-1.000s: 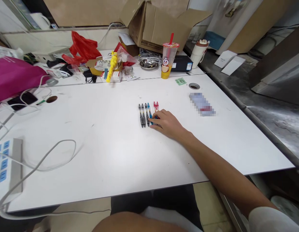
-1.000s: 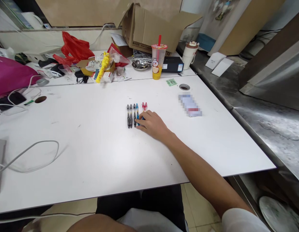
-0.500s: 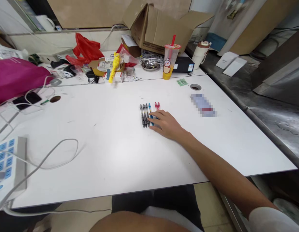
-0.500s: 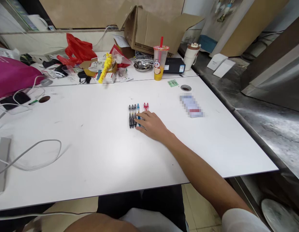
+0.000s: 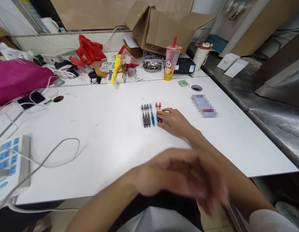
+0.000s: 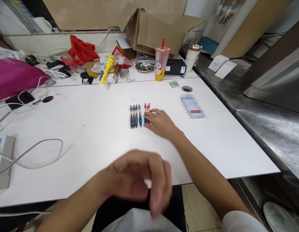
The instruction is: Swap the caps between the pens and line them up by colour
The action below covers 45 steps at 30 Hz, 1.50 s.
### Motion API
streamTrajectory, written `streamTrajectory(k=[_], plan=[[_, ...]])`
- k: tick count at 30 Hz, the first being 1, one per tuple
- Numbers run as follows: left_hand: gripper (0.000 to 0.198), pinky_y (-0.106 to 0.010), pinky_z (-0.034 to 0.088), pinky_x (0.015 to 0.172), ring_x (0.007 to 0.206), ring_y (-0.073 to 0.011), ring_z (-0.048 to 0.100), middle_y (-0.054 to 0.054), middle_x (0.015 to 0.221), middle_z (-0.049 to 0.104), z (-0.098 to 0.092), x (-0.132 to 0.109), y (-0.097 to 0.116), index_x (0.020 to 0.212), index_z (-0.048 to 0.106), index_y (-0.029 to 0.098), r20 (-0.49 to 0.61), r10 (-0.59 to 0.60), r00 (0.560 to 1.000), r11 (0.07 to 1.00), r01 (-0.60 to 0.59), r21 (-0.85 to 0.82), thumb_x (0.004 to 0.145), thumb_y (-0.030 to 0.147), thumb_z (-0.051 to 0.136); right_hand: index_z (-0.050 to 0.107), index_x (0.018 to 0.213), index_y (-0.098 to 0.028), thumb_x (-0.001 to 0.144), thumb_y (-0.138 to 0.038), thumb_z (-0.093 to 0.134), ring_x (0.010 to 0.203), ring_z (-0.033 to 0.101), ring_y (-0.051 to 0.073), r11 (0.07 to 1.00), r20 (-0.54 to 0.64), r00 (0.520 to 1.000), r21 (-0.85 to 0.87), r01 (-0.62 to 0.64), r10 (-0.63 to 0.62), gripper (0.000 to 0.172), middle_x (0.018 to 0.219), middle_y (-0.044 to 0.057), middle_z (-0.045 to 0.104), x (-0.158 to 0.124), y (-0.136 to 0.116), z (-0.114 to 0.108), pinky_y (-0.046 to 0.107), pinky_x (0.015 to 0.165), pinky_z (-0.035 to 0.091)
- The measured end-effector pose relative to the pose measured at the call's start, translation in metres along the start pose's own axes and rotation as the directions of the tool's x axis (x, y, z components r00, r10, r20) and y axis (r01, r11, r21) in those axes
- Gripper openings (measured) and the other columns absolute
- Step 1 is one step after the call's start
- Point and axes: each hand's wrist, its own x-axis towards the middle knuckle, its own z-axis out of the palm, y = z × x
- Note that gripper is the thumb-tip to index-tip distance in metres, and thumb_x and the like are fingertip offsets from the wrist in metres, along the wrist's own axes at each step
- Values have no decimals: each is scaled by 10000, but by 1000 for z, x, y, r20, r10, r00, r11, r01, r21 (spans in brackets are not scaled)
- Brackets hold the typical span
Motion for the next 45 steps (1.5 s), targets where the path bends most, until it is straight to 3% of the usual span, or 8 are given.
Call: streamTrajectory(k=[5,10,16,22,26,29,33,45], plan=[[67,-275,508,722,731,-150,622,-39,799,651,-65,-2,29,929,690,182,-396,169,903,927,-9,374,886,233,683,749,1218,-242,1004,-340,564,1189,588,330,995,-152,988,103,-4,20,299,1252,121,723,3,0,0,518,979,489],[89,-258,510,648,714,-139,645,-19,818,671,-130,-16,17,918,683,200,-690,400,603,874,-25,485,833,224,690,689,1319,-278,1039,-397,492,1002,657,268,884,-153,943,419,-209,295,362,1080,72,775,4,-2,0,459,876,523],[231,-314,590,797,978,-218,739,-131,1129,739,-141,-19,13,1071,679,163,-816,350,460,930,-66,361,913,331,692,700,1280,-274,986,-445,589,1042,688,223,593,-141,888,788,-168,438,358,1188,69,759,5,-22,-8,416,913,521],[229,-343,602,921,1027,-218,758,-165,1179,754,-134,-16,17,1108,623,154,-850,271,452,963,-140,232,990,349,638,736,1062,-242,939,-348,631,806,629,153,398,26,942,902,-166,333,193,949,34,740,4,-40,-8,333,755,500],[239,-311,617,882,993,-204,769,-148,1130,775,-133,-16,14,1037,623,159,-808,315,498,949,-140,283,952,369,700,651,1019,-202,997,-535,490,564,513,113,159,326,905,912,-377,274,370,778,22,674,7,-44,-5,276,528,377],[276,-287,626,831,950,-205,779,-143,1081,787,-133,-15,9,954,625,156,-792,350,499,934,-123,335,912,402,744,628,914,-195,1015,-602,409,510,468,117,293,403,888,841,-454,220,474,640,2,626,7,-46,-4,284,523,370],[276,-293,628,845,942,-207,782,-149,1065,788,-132,-14,5,948,625,158,-842,353,408,935,-122,333,919,410,733,646,1012,-237,978,-522,566,584,518,131,633,125,945,715,-298,303,298,752,-4,692,3,-46,0,295,592,418],[315,-277,638,777,823,-179,784,-116,965,796,-134,-12,5,1001,601,183,-869,292,399,956,-100,275,925,471,707,546,1181,-251,947,-423,622,897,627,185,566,-60,908,798,-206,415,301,1056,68,666,6,-40,12,305,668,495]])
